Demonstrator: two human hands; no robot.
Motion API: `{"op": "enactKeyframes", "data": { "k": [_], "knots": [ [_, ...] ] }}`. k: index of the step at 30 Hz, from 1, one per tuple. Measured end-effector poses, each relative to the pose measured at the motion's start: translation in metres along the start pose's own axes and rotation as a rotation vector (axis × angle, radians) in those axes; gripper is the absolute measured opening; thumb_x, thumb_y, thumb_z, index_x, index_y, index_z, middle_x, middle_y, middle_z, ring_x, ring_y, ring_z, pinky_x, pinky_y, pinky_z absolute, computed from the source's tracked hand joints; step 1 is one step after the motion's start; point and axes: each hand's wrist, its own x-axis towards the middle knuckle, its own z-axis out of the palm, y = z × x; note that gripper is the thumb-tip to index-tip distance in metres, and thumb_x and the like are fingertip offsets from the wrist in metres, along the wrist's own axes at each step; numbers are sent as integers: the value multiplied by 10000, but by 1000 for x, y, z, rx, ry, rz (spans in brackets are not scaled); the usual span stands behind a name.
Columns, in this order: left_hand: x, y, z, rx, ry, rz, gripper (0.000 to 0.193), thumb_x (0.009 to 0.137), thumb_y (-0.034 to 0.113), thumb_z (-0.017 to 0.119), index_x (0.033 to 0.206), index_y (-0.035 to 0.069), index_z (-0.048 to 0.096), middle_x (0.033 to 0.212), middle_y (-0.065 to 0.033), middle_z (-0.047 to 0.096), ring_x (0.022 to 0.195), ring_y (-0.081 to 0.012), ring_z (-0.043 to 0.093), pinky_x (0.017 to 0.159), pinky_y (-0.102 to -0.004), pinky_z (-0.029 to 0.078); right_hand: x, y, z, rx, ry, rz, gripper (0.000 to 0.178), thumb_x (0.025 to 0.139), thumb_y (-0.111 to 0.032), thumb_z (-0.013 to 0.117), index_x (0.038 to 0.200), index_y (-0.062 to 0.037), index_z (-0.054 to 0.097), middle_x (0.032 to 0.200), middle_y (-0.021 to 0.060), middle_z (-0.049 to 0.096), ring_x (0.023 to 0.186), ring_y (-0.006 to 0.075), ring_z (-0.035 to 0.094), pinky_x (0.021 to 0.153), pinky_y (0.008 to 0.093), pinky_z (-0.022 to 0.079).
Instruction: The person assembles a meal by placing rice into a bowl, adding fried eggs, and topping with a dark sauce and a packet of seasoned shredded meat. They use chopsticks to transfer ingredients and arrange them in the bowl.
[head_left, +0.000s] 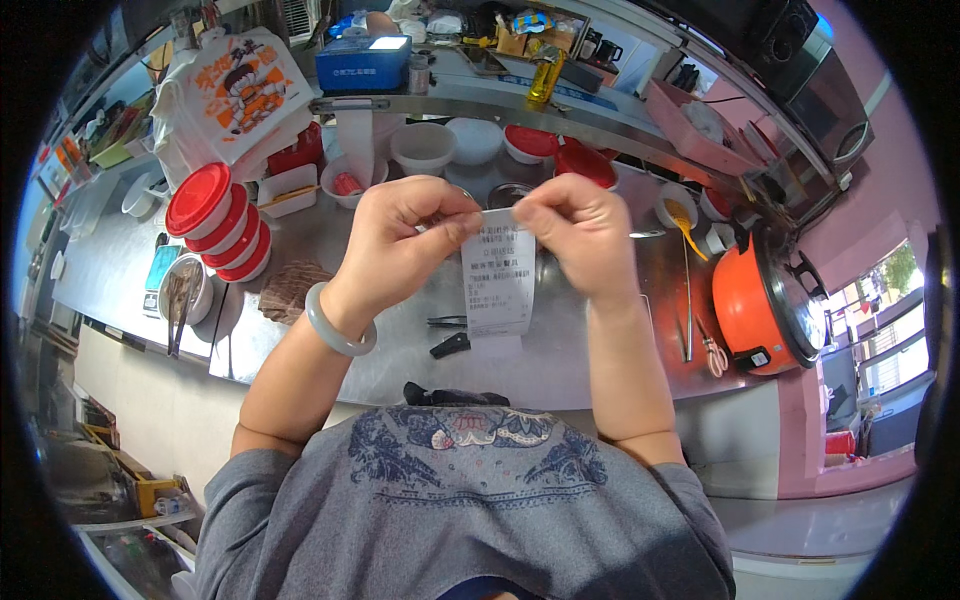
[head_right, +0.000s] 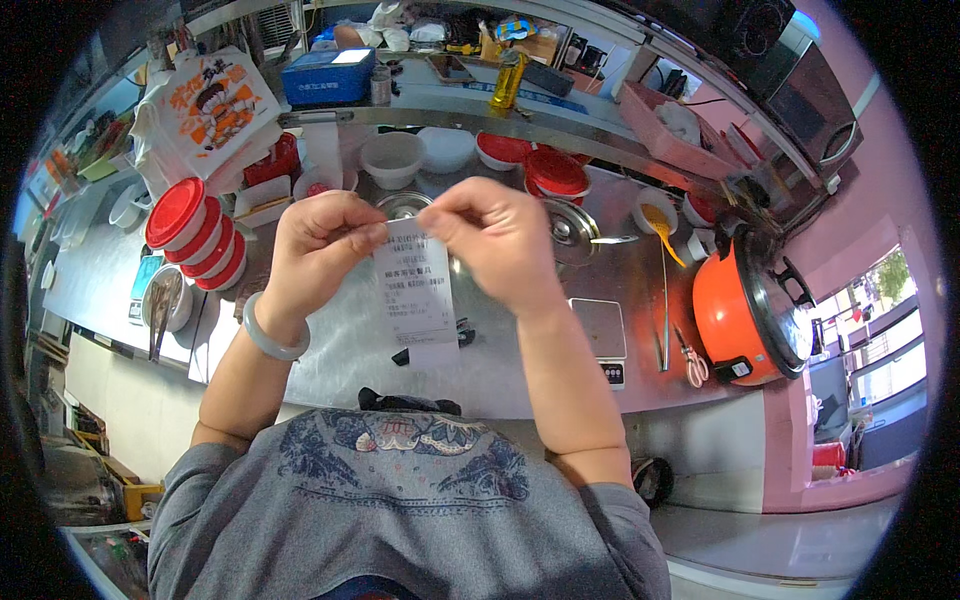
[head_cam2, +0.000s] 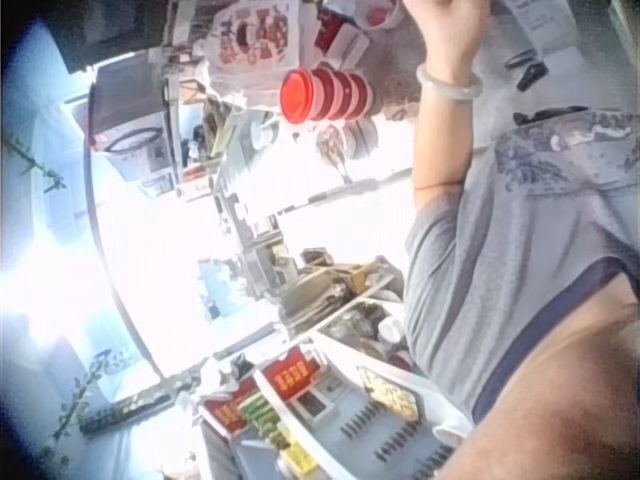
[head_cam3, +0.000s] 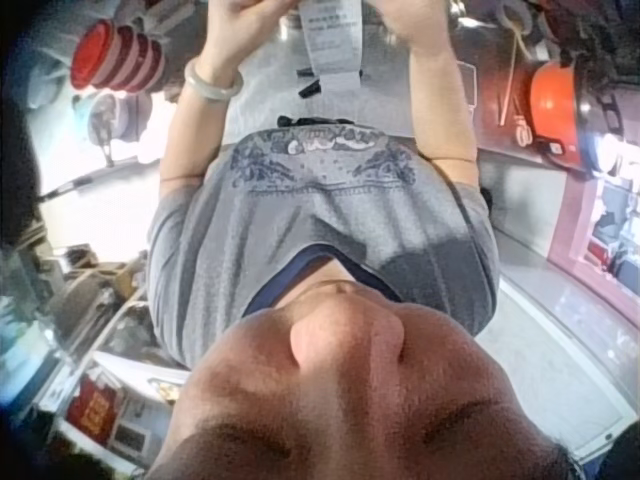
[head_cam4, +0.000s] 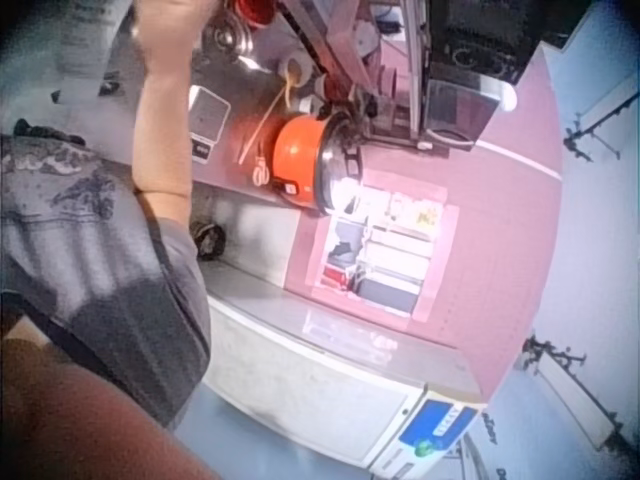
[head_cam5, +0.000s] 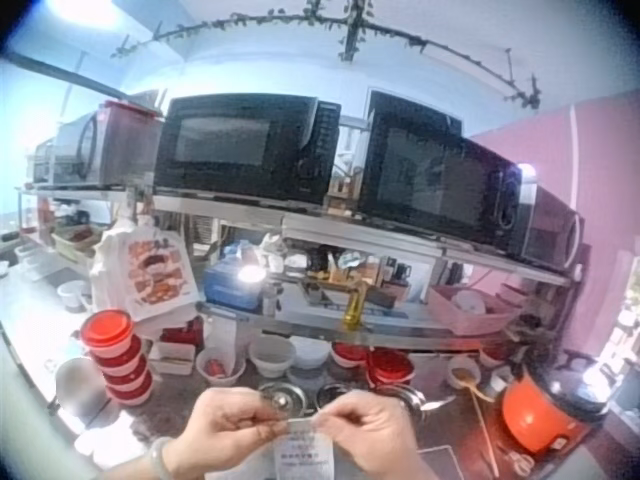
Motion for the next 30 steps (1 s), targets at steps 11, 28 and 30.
{"op": "enactKeyframes", "data": {
  "k": [11,28,30],
  "knots": [
    [1,-12,16,90,264,105,81,794,50,677,831,-22,677,688,-49,628,616,-82,552,564,-220,441,-8,4,4,-167,57,127,221,794,-171,730,841,10,610,763,12,640,660,57,569,614,213,472],
    [30,-30,47,-773,-562,-339,437,943,325,464,1211,-21,467,1124,-70,527,1053,-123,474,908,-264,368,22,-20,-71,159,-777,658,257,809,-121,631,1011,37,648,853,48,669,756,84,614,703,236,483],
    [38,-34,51,-635,-561,-313,282,945,260,483,1049,7,549,972,-20,538,908,-65,478,784,-220,390,25,-19,-77,62,-848,674,249,813,-150,642,983,32,656,826,29,658,722,71,587,669,238,466]
  ]
}}
